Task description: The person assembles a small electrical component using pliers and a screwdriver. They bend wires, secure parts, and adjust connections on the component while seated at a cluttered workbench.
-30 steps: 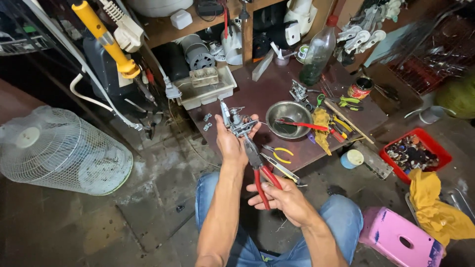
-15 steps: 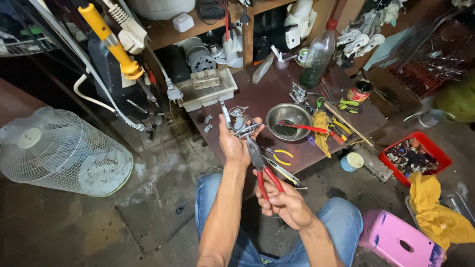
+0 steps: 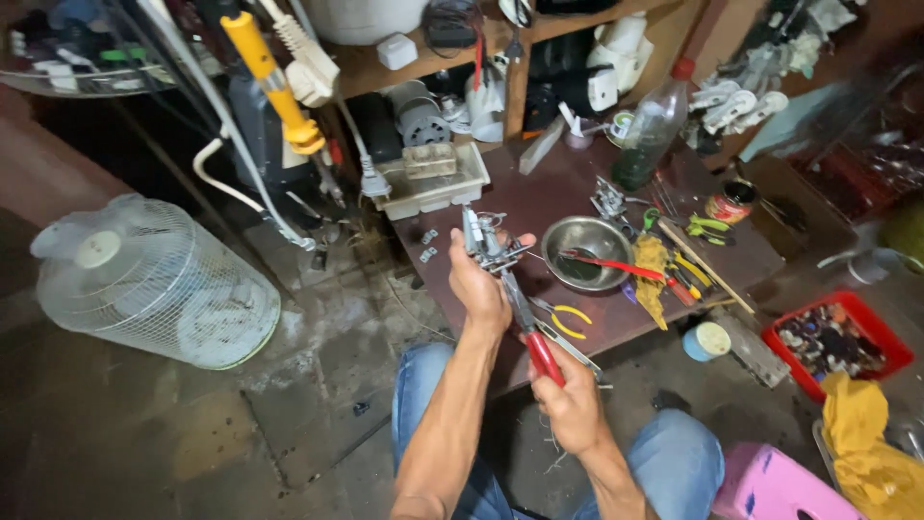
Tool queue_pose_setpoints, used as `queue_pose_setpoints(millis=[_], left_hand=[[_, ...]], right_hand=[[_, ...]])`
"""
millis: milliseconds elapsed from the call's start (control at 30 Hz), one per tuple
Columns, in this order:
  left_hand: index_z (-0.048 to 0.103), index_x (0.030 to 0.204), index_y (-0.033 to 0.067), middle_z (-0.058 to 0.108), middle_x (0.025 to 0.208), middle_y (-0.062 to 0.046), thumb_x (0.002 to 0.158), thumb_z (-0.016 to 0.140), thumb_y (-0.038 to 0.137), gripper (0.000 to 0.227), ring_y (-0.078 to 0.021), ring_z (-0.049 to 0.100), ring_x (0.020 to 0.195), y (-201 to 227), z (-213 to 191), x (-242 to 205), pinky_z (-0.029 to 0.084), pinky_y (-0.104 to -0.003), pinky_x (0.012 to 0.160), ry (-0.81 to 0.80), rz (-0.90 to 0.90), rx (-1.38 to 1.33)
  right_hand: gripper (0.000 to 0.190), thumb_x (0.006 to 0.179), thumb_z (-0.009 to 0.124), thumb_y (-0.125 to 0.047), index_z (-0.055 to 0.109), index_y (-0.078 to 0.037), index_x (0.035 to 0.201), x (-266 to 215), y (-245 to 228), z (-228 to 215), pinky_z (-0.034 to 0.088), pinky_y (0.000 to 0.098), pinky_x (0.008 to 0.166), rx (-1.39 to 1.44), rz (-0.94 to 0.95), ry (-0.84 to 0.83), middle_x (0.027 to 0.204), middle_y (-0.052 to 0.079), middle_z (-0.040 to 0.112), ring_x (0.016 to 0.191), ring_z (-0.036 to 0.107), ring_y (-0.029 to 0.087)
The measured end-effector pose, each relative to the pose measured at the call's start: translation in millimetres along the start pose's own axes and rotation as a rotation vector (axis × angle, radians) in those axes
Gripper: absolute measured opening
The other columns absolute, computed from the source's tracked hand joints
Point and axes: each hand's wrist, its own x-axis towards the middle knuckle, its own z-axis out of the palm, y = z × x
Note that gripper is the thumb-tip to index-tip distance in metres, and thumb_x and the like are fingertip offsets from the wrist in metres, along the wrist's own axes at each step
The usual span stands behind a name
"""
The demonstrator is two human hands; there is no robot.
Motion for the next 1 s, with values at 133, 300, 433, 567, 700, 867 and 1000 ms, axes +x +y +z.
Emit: queue_pose_setpoints(millis=[133,300,433,567,700,867,1000], left_hand=[[0.061,0.090,-0.0043,0.063,0.073,-0.018,0.104,0.044,0.034,0.045,-0.0440,0.071,0.065,8,9,-1,0.057,-0.043,0.064,0.040,0.006,-0.024],[0.062,0.095,-0.0030,0.066,0.076,-0.016,0.104,0.040,0.036,0.046,-0.0412,0.073,0.067,4,2,4,0.057,-0.038,0.058,-0.020,0.019,0.006],[0.062,0.093,-0.0003,0.065,0.076,-0.014,0.104,0.040,0.036,0.044,-0.0424,0.073,0.068,2,1,5,0.056,-0.040,0.060,-0.011,0.004,0.008],[0.062,0.100,-0.0034,0.066,0.079,-0.016,0.103,0.041,0.036,0.045,-0.0427,0.073,0.069,6,4,3,0.057,-0.039,0.060,-0.003,-0.008,0.004],[0.063,0.099,-0.0017,0.066,0.078,-0.014,0.104,0.040,0.037,0.045,-0.0401,0.073,0.070,7,3,2,0.055,-0.035,0.059,0.023,-0.060,0.015],[0.062,0.098,-0.0011,0.066,0.079,-0.015,0.103,0.039,0.035,0.043,-0.0405,0.073,0.071,13,6,-1,0.056,-0.037,0.063,-0.024,-0.027,0.028],[0.063,0.095,0.0001,0.067,0.078,-0.013,0.103,0.041,0.036,0.043,-0.0388,0.074,0.071,13,6,-3,0.054,-0.033,0.056,-0.003,-0.069,0.024]], right_hand=[[0.031,0.075,0.055,-0.013,0.072,-0.010,0.101,2,2,2,0.042,0.0281,0.056,-0.416,-0.190,0.162,0.069,-0.004,0.053,0.058,0.044,0.011],[0.064,0.073,0.055,-0.013,0.065,-0.013,0.136,5,10,3,0.049,0.0289,0.065,-0.528,-0.185,0.223,0.076,-0.002,0.062,0.064,0.052,0.013],[0.065,0.075,0.056,-0.015,0.059,-0.011,0.139,5,14,3,0.053,0.0313,0.080,-0.656,-0.218,0.261,0.112,0.004,0.077,0.085,0.069,0.020],[0.063,0.073,0.056,-0.010,0.059,-0.006,0.136,8,23,3,0.053,0.0380,0.085,-0.737,-0.384,0.307,0.105,0.012,0.074,0.092,0.069,0.032],[0.063,0.073,0.057,-0.010,0.059,-0.005,0.136,8,25,2,0.053,0.0423,0.085,-0.793,-0.416,0.333,0.107,0.015,0.071,0.094,0.067,0.035],[0.066,0.073,0.052,0.003,0.059,0.004,0.138,12,6,-7,0.016,0.0214,0.036,0.323,0.194,-0.041,0.074,0.005,0.049,0.045,0.027,0.008],[0.066,0.072,0.047,-0.001,0.056,0.003,0.137,10,4,-7,0.018,0.0214,0.036,0.511,0.295,-0.192,0.077,0.010,0.045,0.046,0.027,0.009]])
